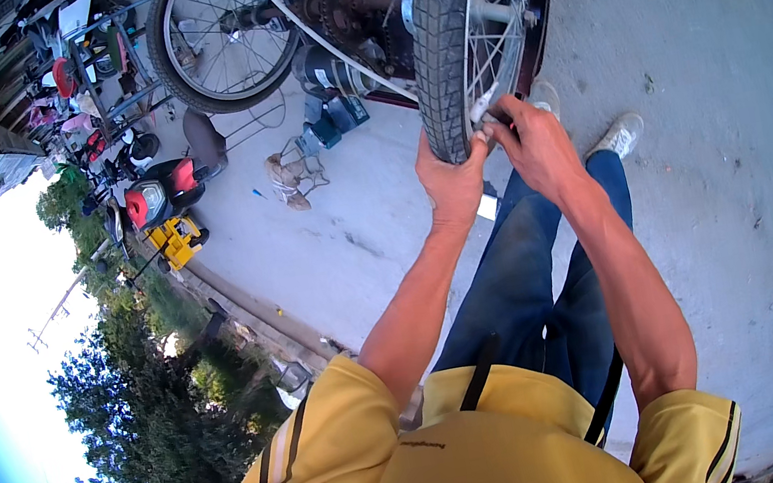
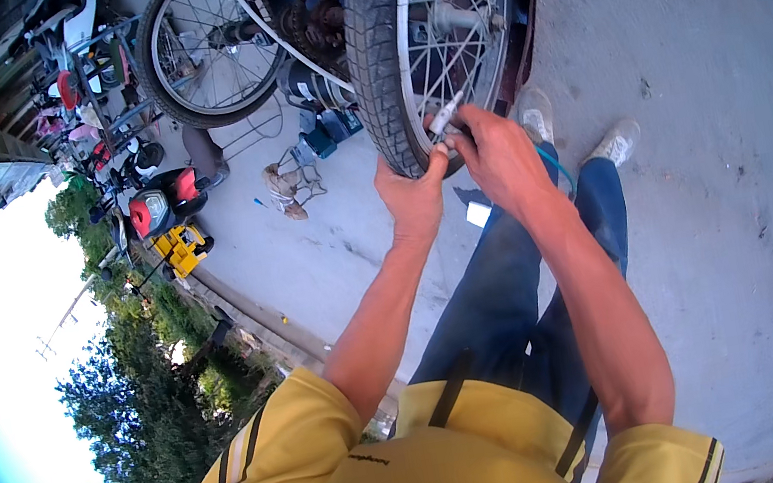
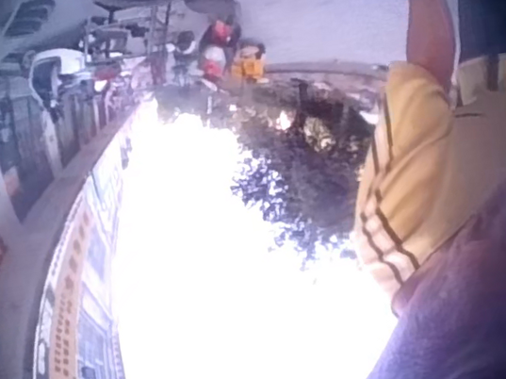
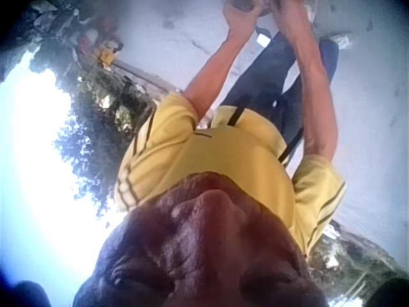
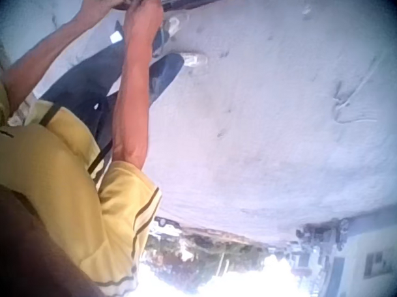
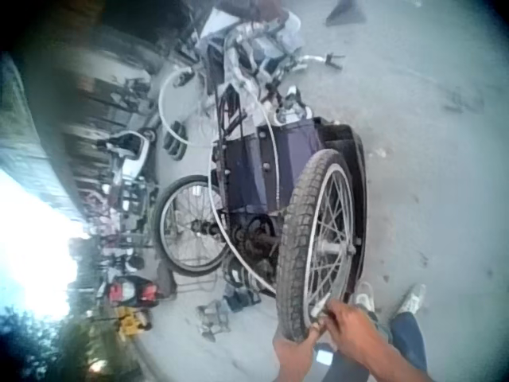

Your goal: The person removes the inner tube from a bicycle tire, inflates it using a hose, and then reinserts it into the tire. The person then places the tire back onto the bicycle frame.

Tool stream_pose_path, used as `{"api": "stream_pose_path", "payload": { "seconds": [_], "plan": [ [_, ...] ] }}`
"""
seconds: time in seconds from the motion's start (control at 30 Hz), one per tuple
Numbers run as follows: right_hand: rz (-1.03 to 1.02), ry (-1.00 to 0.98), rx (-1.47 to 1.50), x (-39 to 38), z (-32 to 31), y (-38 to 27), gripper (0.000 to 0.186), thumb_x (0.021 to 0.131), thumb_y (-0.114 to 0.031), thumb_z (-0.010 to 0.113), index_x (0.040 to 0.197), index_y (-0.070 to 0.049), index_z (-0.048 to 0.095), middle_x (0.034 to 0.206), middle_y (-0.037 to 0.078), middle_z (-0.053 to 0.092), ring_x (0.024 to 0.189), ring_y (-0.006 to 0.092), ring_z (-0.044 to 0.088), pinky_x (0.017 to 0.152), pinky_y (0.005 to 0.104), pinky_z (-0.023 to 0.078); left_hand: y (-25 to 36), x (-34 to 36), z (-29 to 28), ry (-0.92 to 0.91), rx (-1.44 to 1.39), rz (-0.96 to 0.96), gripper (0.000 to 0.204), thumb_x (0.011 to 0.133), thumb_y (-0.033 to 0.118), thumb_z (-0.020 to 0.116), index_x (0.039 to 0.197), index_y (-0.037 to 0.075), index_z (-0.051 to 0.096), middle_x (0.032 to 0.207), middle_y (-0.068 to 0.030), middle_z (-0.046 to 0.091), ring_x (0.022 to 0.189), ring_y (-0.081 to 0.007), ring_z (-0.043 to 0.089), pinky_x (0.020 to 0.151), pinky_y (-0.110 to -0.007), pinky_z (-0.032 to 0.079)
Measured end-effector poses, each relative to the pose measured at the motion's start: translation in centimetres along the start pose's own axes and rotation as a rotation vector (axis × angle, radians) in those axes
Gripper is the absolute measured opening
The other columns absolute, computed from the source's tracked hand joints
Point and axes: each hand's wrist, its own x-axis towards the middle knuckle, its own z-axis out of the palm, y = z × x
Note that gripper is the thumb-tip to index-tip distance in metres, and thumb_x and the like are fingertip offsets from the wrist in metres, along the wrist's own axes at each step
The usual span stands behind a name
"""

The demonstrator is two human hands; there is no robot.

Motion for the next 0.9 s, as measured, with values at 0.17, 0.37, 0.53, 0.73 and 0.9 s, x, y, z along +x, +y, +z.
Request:
{"api": "stream_pose_path", "payload": {
  "seconds": [0.17, 0.37, 0.53, 0.73, 0.9],
  "plan": [
    [0.102, 0.129, -0.015, -0.3, 0.6, -0.6, 0.040, 0.092, -0.011, 0.071, 0.129, -0.004, 0.058, 0.120, 0.025, 0.065, 0.103, 0.0455, 0.066, 0.085, 0.0494, 0.053, 0.7, 0.1, 0.0, 0.013, 0.075, 0.008, 0.037, 0.084, -0.001, 0.077, 0.119, -0.004, 0.063, 0.110, -0.0088, 0.074, 0.093, -0.0106, 0.068, 0.082, -0.027, 0.055],
    [-0.148, -0.019, -0.218, 1.1, -0.6, 0.2, 0.053, 0.090, -0.014, 0.074, 0.137, -0.004, 0.052, 0.144, 0.019, 0.049, 0.108, 0.0458, 0.065, 0.092, 0.0505, 0.054, 1.4, 0.1, 0.4, 0.034, 0.007, 0.024, 0.030, 0.082, 0.009, 0.081, 0.102, -0.001, 0.061, 0.086, -0.0040, 0.067, 0.077, -0.0093, 0.059, 0.069, -0.028, 0.051],
    [-0.129, -0.053, -0.322, 1.5, -0.5, 0.1, 0.046, 0.090, -0.014, 0.073, 0.130, 0.001, 0.055, 0.128, 0.020, 0.055, 0.099, 0.0451, 0.067, 0.085, 0.0511, 0.056, 1.0, 0.2, 0.3, 0.040, 0.014, 0.010, 0.029, 0.082, 0.008, 0.080, 0.101, -0.001, 0.061, 0.085, -0.0038, 0.067, 0.076, -0.0094, 0.059, 0.069, -0.029, 0.051],
    [-0.101, 0.086, -0.478, 0.6, 1.5, 0.9, 0.037, 0.089, -0.016, 0.075, 0.117, 0.001, 0.060, 0.100, 0.020, 0.063, 0.082, 0.0453, 0.068, 0.072, 0.0508, 0.057, 0.0, 0.1, -0.1, 0.007, 0.057, 0.002, 0.038, 0.083, -0.002, 0.076, 0.119, -0.002, 0.063, 0.107, -0.0070, 0.072, 0.087, -0.0103, 0.067, 0.079, -0.026, 0.055],
    [-0.072, 0.228, -0.246, -0.1, 2.3, 1.4, 0.040, 0.088, -0.017, 0.076, 0.119, 0.001, 0.061, 0.094, 0.021, 0.070, 0.084, 0.0444, 0.070, 0.072, 0.0488, 0.056, 0.6, 0.2, 0.0, 0.013, 0.042, 0.040, 0.036, 0.082, 0.010, 0.081, 0.109, -0.001, 0.060, 0.092, -0.0055, 0.069, 0.081, -0.0113, 0.063, 0.073, -0.029, 0.053]
  ]
}}
